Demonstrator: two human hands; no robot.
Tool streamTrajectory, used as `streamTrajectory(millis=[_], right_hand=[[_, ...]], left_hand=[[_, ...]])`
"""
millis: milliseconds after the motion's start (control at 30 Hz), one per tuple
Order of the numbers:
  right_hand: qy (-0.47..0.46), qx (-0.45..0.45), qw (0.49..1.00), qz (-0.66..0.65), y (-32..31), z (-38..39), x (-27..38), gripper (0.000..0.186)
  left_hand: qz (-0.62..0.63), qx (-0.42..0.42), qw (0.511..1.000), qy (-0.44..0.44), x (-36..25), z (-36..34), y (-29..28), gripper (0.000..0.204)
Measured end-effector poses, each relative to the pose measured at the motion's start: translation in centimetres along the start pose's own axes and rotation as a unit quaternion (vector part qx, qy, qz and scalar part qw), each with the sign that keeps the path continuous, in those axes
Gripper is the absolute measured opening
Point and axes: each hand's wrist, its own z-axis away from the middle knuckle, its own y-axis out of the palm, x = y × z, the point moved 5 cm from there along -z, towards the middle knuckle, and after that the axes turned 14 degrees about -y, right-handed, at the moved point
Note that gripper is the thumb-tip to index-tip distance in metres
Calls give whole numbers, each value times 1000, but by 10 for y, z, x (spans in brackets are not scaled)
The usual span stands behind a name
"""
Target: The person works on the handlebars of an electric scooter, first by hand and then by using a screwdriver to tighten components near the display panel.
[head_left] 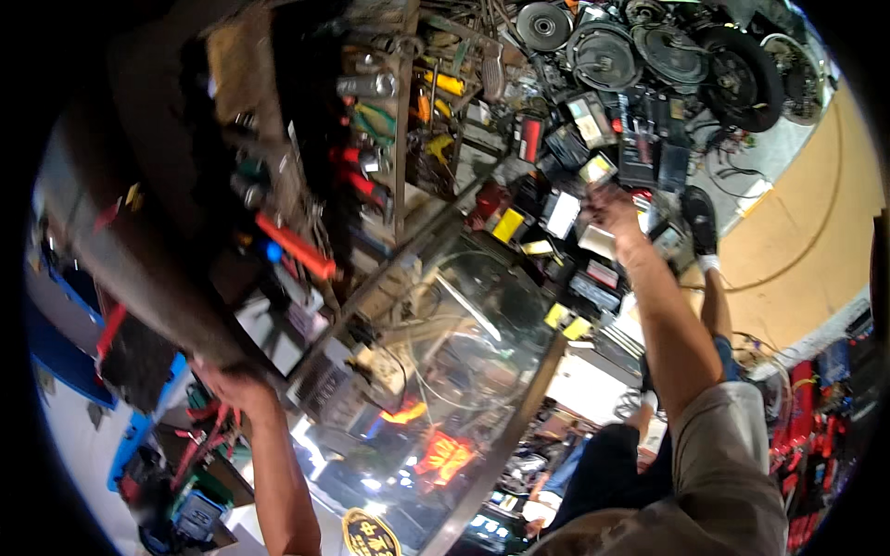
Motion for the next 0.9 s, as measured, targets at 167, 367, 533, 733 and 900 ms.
streamTrajectory(millis=[167, 367, 533, 733, 900], right_hand=[[33, 102, 990, -96, 119, -5, -99, 23], [-58, 186, 971, 139, 215, -25, -121, 41], [-206, 175, 859, 435, 306, -58, -93, 66], [-124, 246, 799, 535, 350, -117, -150, 25], [-165, 219, 767, 581, 354, -126, -160, 22]], left_hand=[[355, 42, 797, -488, 27, 2, -5, 62], [313, 34, 791, -524, 9, -6, -17, 74], [315, -56, 779, -540, -2, 3, -19, 75], [296, -69, 788, -535, -15, 12, -16, 75], [283, -94, 803, -516, -14, 25, -13, 68]])
